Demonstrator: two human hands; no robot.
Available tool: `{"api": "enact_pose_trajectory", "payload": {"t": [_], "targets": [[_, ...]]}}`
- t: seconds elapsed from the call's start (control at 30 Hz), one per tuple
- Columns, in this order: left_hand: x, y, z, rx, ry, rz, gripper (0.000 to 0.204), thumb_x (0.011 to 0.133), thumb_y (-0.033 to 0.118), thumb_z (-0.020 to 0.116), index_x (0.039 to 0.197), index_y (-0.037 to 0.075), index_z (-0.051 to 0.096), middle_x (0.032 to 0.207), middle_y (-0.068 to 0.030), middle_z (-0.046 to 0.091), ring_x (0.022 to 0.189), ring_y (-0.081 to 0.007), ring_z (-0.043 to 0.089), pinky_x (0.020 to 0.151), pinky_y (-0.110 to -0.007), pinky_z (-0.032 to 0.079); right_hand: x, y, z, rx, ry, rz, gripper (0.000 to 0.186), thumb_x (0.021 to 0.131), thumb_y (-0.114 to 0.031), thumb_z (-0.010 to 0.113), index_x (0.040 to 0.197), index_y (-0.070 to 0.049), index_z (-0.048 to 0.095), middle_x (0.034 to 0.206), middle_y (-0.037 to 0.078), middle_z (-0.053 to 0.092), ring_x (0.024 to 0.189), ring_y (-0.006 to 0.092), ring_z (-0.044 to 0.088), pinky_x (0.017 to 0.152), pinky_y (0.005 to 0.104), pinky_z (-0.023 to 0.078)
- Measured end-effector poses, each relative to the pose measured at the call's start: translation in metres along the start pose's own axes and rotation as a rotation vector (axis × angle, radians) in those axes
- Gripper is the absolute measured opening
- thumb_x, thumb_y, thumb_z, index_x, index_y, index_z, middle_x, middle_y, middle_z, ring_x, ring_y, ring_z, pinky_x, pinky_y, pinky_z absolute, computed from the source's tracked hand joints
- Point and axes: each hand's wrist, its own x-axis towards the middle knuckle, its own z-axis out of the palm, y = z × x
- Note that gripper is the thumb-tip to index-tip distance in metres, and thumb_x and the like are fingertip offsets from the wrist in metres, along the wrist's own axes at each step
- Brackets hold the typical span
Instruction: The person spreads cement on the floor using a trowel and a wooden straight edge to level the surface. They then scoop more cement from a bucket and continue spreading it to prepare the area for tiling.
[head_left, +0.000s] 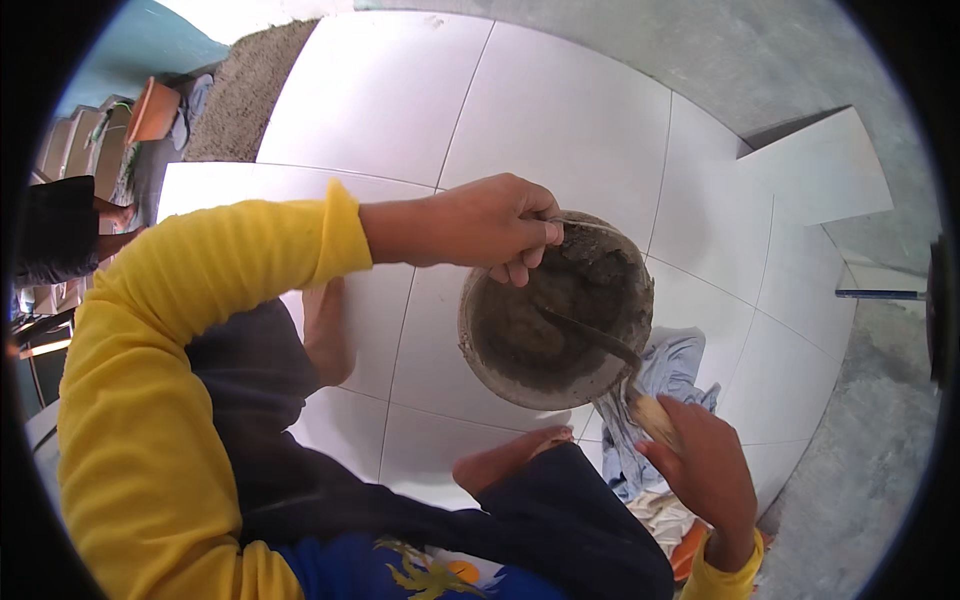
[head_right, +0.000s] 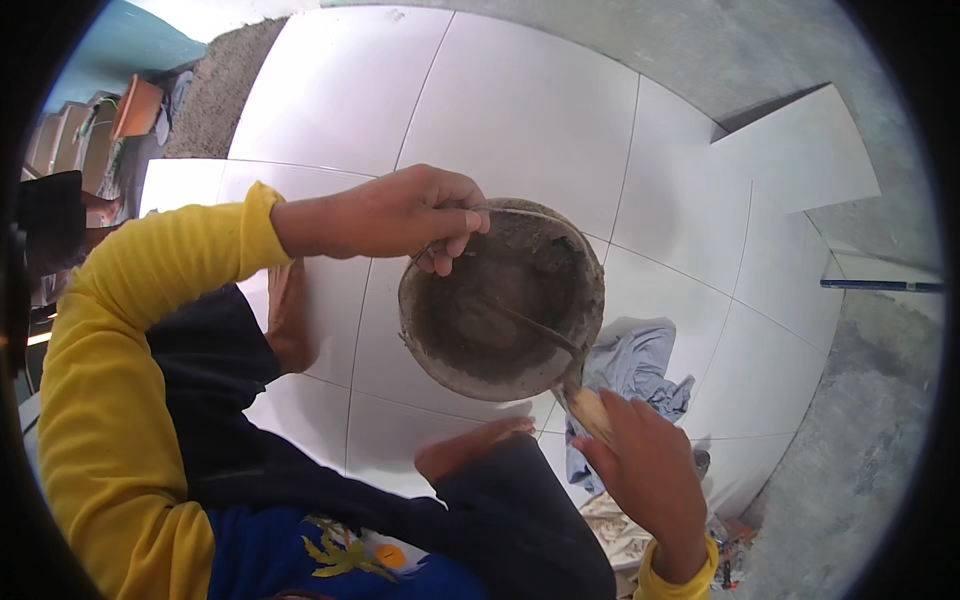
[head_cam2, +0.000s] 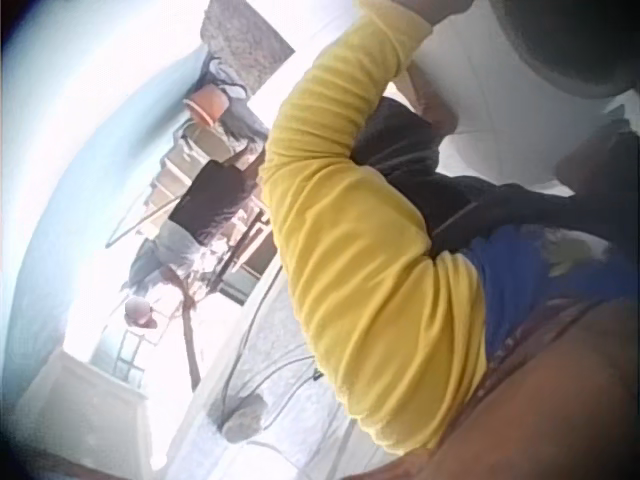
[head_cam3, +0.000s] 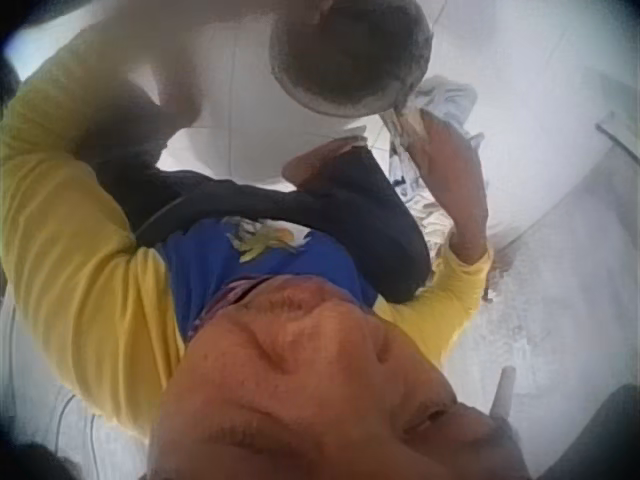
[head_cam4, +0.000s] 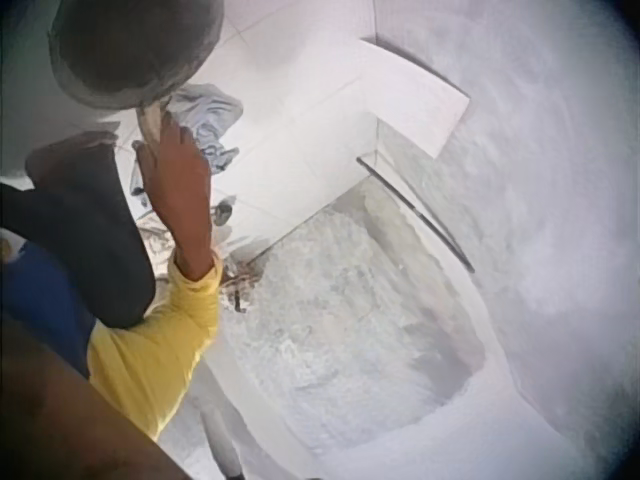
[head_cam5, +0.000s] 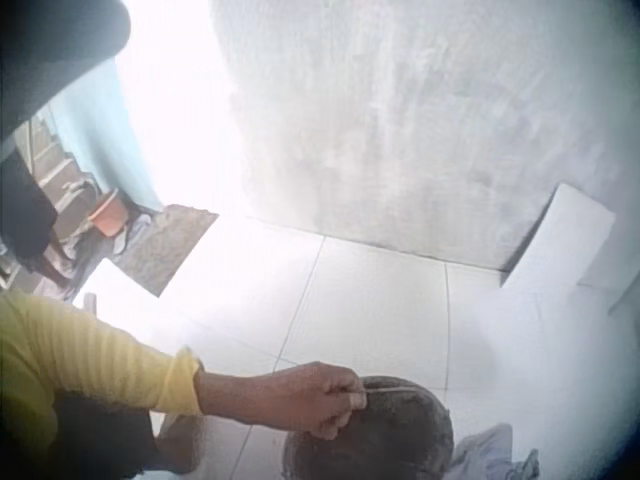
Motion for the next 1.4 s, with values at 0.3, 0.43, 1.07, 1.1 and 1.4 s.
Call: {"api": "enact_pose_trajectory", "payload": {"t": [0.3, 0.43, 1.07, 1.1, 1.4], "targets": [[-0.028, -0.029, 0.047, 0.082, 0.246, 0.329, 0.026, 0.101, 0.022, 0.067, 0.119, 0.006, 0.074, 0.11, -0.0184, 0.073, 0.107, -0.0315, 0.071, 0.093, -0.046, 0.058, -0.101, -0.028, -0.162, 0.546, -0.214, 0.551, 0.046, 0.106, -0.031, 0.065, 0.133, 0.006, 0.065, 0.1, 0.015, 0.072, 0.077, 0.0232, 0.064, 0.074, 0.0412, 0.055], [-0.085, -0.037, 0.154, 0.244, -0.094, 0.355, 0.027, 0.098, 0.02, 0.065, 0.12, 0.005, 0.074, 0.147, -0.0298, 0.056, 0.144, -0.041, 0.046, 0.107, -0.049, 0.05, -0.093, -0.043, -0.163, 0.688, -0.052, 0.756, 0.052, 0.097, -0.027, 0.075, 0.136, 0.005, 0.062, 0.095, 0.017, 0.073, 0.081, 0.0345, 0.07, 0.075, 0.0422, 0.055], [-0.06, -0.114, 0.12, -1.073, 0.695, -0.202, 0.049, 0.115, 0.037, 0.051, 0.154, 0.008, 0.057, 0.127, -0.0076, 0.071, 0.112, -0.017, 0.07, 0.092, -0.034, 0.061, 0.046, -0.116, -0.031, -0.304, -0.286, 0.312, 0.056, 0.107, -0.034, 0.061, 0.156, -0.01, 0.047, 0.102, 0.025, 0.071, 0.087, 0.0437, 0.076, 0.074, 0.0557, 0.059], [-0.061, -0.114, 0.12, -1.087, 0.668, -0.219, 0.049, 0.115, 0.038, 0.052, 0.154, 0.008, 0.057, 0.126, -0.0075, 0.071, 0.112, -0.017, 0.07, 0.093, -0.034, 0.061, 0.045, -0.12, -0.051, -0.316, -0.279, 0.322, 0.059, 0.107, -0.033, 0.062, 0.158, -0.01, 0.043, 0.1, 0.025, 0.071, 0.086, 0.0431, 0.076, 0.073, 0.0543, 0.06], [-0.061, -0.118, 0.116, -1.033, 0.6, -0.201, 0.053, 0.114, 0.04, 0.053, 0.157, 0.009, 0.054, 0.13, -0.0081, 0.07, 0.114, -0.0173, 0.069, 0.095, -0.036, 0.061, 0.143, -0.076, 0.044, -0.29, -0.239, 0.269, 0.04, 0.103, -0.02, 0.059, 0.142, -0.007, 0.057, 0.1, 0.024, 0.076, 0.095, 0.0515, 0.073, 0.08, 0.0588, 0.059]]}}
